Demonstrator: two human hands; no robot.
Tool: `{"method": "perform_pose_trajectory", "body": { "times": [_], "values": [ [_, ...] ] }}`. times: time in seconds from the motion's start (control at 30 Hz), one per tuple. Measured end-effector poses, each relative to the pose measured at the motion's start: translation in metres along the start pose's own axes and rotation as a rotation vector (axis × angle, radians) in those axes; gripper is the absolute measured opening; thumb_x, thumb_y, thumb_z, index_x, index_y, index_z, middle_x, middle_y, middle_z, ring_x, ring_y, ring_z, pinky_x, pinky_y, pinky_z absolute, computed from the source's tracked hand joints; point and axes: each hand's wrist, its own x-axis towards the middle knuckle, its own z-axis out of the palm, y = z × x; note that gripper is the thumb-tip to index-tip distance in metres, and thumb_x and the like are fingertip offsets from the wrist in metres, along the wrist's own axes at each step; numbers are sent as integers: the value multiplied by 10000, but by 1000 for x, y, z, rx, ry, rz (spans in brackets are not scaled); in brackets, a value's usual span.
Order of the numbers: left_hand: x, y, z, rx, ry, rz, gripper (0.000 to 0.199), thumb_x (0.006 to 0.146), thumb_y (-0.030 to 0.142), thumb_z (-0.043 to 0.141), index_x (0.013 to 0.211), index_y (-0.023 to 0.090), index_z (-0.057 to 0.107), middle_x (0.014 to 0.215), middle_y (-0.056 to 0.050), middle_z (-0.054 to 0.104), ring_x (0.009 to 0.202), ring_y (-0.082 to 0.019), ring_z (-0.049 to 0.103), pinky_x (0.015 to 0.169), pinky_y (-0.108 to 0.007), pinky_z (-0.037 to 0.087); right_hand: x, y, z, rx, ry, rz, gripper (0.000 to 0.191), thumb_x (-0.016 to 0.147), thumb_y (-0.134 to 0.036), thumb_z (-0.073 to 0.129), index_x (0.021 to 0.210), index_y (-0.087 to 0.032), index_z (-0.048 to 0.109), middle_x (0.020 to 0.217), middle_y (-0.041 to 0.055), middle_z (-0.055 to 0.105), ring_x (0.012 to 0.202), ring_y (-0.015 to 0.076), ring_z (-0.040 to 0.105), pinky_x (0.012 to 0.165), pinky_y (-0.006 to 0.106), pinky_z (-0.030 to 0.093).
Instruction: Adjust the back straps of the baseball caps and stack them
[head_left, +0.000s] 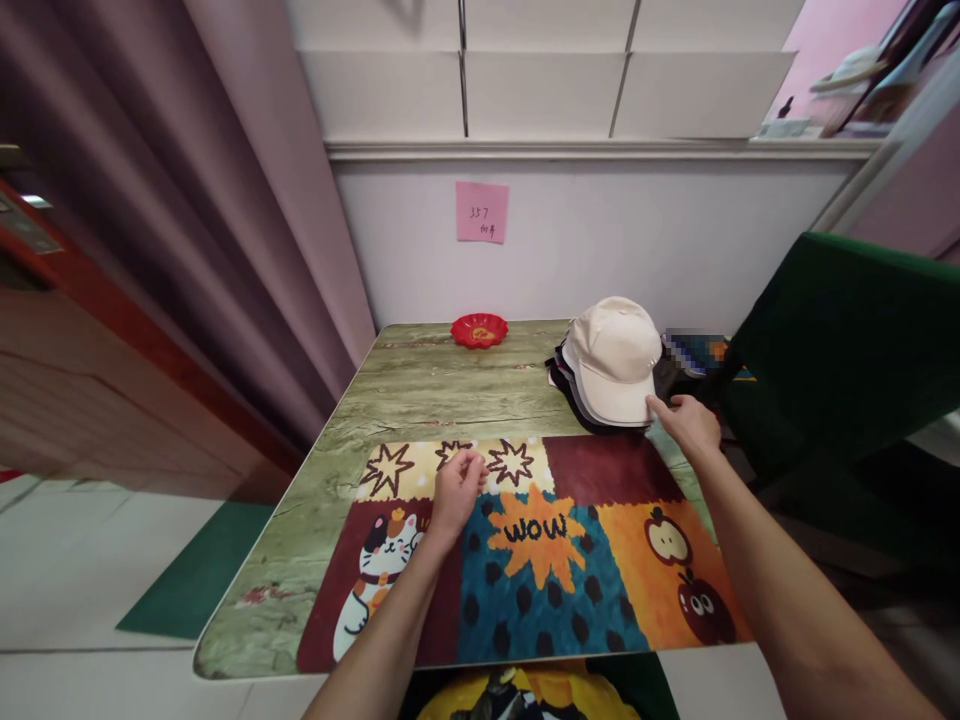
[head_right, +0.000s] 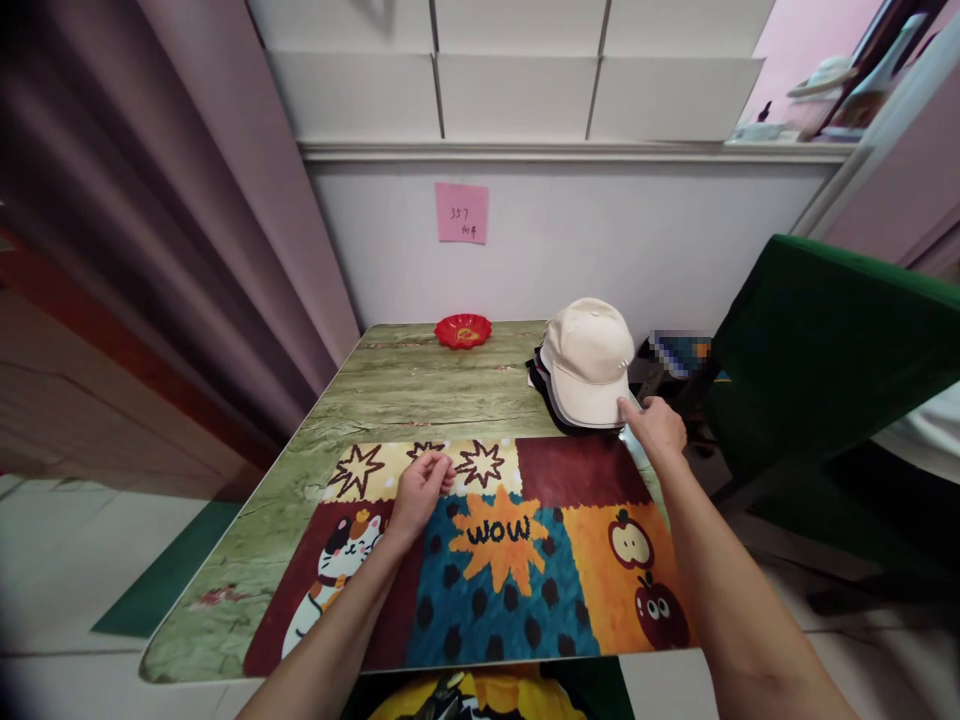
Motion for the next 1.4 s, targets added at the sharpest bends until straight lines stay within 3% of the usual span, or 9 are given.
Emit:
{"method": "perform_pose_trajectory", "body": {
  "times": [0.07,0.13,0.27,0.4,0.53,0.8,1.1,1.27,1.4],
  "values": [
    [7,-2,-10,146,68,97,277,872,461,567,825,194,625,727,-22,680,629,-148,621,607,-247,488,4,-11,-8,-118,103,-88,806,804,-667,634,1374,-102,564,1279,273,638,1203,416,622,1011,560,490],
    [14,-7,-19,229,108,147,241,874,431,557,830,206,633,732,-18,687,644,-156,629,628,-250,479,11,-30,-12,-87,168,-222,934,806,-721,585,1504,-120,430,1449,267,520,1325,408,528,1084,542,427],
    [22,-16,-26,186,115,111,202,849,413,586,844,215,631,725,-19,696,677,-179,651,656,-262,490,31,-81,-8,-78,161,-486,1001,803,-748,582,1583,-189,297,1578,210,375,1449,380,360,1156,539,329],
    [21,-16,-27,187,92,101,198,859,411,590,862,218,635,728,-13,688,678,-178,643,674,-264,490,53,-125,6,-191,79,-519,1020,786,-781,584,1595,-245,271,1622,199,279,1448,454,286,1118,679,270],
    [18,-13,-29,215,82,103,206,875,416,579,863,217,635,736,-13,679,676,-178,630,663,-260,476,66,-149,20,-263,-4,-488,980,770,-799,580,1577,-307,319,1629,164,272,1425,495,261,1069,755,252],
    [19,-7,-29,285,70,79,206,901,411,556,864,220,623,739,-8,678,677,-184,650,672,-268,478,79,-160,49,-373,-172,-428,890,763,-806,581,1517,-357,435,1522,149,435,1349,474,380,1025,792,282],
    [19,-4,-29,315,67,59,210,896,427,563,872,230,631,752,-9,690,626,-183,644,625,-269,488,108,-163,84,-531,-352,-323,955,727,-856,567,1537,-371,423,1546,172,426,1376,508,386,985,843,266],
    [21,-1,-27,334,72,44,218,888,439,567,849,236,634,718,-6,682,591,-180,626,609,-269,482,100,-160,100,-594,-333,-326,887,760,-817,564,1517,-368,454,1543,174,422,1402,531,332,973,867,225],
    [21,0,-27,315,67,41,239,883,455,569,835,230,637,717,-12,674,610,-182,624,619,-266,480,94,-161,96,-567,-316,-335,859,763,-813,570,1489,-360,491,1518,167,454,1389,517,358,985,851,239]
  ]
}}
